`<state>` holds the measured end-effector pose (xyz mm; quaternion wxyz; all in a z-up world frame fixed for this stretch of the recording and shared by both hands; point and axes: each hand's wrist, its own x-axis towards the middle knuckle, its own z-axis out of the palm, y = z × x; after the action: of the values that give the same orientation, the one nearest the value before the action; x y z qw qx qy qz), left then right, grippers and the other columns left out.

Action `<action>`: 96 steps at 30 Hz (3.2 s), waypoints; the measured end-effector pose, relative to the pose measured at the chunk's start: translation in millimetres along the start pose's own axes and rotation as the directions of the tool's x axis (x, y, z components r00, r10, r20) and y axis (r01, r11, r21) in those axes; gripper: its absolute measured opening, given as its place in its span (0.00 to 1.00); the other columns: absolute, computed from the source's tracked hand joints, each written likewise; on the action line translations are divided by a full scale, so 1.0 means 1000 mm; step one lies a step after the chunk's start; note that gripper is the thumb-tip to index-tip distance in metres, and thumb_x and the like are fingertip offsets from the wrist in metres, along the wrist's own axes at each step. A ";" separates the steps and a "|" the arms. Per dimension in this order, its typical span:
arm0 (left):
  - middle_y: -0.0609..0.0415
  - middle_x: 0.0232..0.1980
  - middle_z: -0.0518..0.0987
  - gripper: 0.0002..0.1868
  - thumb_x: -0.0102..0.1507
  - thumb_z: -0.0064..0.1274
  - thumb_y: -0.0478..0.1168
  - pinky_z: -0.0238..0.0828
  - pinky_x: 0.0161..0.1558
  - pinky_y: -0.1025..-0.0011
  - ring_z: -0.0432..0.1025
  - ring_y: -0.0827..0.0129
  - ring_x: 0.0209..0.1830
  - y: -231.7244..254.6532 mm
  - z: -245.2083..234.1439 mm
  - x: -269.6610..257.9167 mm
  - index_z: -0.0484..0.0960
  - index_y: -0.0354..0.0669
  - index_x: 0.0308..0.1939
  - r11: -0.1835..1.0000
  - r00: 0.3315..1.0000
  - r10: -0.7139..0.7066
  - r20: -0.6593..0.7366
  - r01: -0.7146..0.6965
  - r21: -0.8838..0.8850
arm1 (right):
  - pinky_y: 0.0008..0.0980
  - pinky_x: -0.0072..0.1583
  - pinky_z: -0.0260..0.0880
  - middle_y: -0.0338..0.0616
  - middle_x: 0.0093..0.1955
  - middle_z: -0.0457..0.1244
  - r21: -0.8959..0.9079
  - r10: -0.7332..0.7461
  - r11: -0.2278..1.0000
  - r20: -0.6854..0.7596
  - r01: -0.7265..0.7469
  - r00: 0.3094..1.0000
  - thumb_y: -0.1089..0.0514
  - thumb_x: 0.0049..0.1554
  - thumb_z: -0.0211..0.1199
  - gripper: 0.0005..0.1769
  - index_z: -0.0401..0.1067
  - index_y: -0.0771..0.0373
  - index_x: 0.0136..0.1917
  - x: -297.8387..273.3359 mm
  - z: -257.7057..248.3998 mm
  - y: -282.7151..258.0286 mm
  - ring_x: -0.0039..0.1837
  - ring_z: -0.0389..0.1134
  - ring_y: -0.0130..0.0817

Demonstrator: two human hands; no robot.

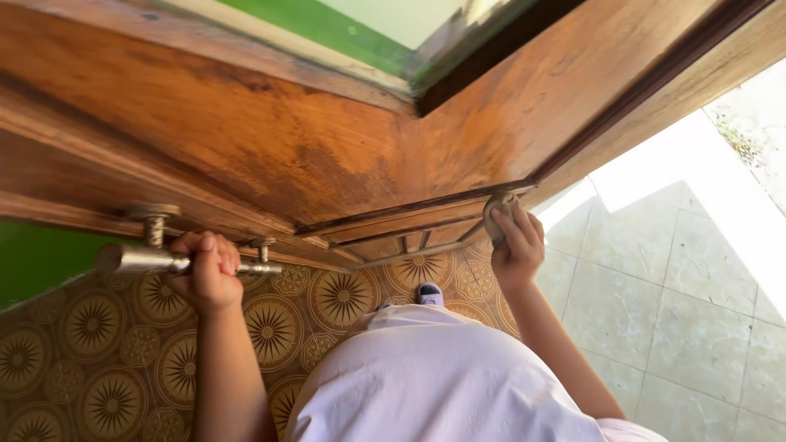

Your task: The person wipes the surface of a wooden door with a small cloth, moving from the upper glass panel down to the lower panels. They hold the door handle with one hand while scrubbing with the other, then briefly open the door before continuing to wipe the frame and panels.

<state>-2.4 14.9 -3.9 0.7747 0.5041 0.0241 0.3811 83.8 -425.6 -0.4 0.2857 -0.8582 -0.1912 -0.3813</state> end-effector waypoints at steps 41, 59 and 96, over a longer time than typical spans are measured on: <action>0.58 0.20 0.69 0.11 0.71 0.52 0.35 0.57 0.21 0.81 0.62 0.80 0.14 -0.008 0.021 -0.017 0.67 0.41 0.36 0.930 0.971 0.196 -0.136 -0.140 0.340 | 0.40 0.50 0.72 0.54 0.51 0.66 -0.293 -0.178 0.954 -0.367 0.068 0.913 0.76 0.49 0.57 0.15 0.75 0.68 0.49 0.077 -0.035 0.074 0.50 0.70 0.48; 0.39 0.41 0.63 0.21 0.77 0.48 0.43 0.70 0.44 0.70 0.64 0.71 0.45 0.030 0.066 -0.008 0.58 0.26 0.54 0.611 0.855 0.513 -0.071 -0.306 0.730 | 0.29 0.55 0.67 0.49 0.50 0.64 -0.139 -0.410 0.911 -0.229 0.387 0.883 0.58 0.79 0.39 0.17 0.68 0.67 0.59 0.338 -0.239 0.174 0.50 0.66 0.33; 0.48 0.84 0.55 0.40 0.76 0.39 0.66 0.39 0.84 0.54 0.49 0.57 0.86 0.030 0.435 0.022 0.53 0.45 0.82 0.251 0.196 0.554 0.809 -0.966 0.062 | 0.36 0.56 0.72 0.53 0.55 0.64 -0.197 -0.352 0.935 -0.438 0.294 0.827 0.66 0.65 0.60 0.05 0.75 0.69 0.53 0.275 -0.129 -0.018 0.58 0.68 0.43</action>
<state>179.7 -296.9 241.5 0.2058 0.7354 -0.4030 0.5044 178.7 -463.0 286.3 0.2020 -0.7120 -0.2359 -0.6298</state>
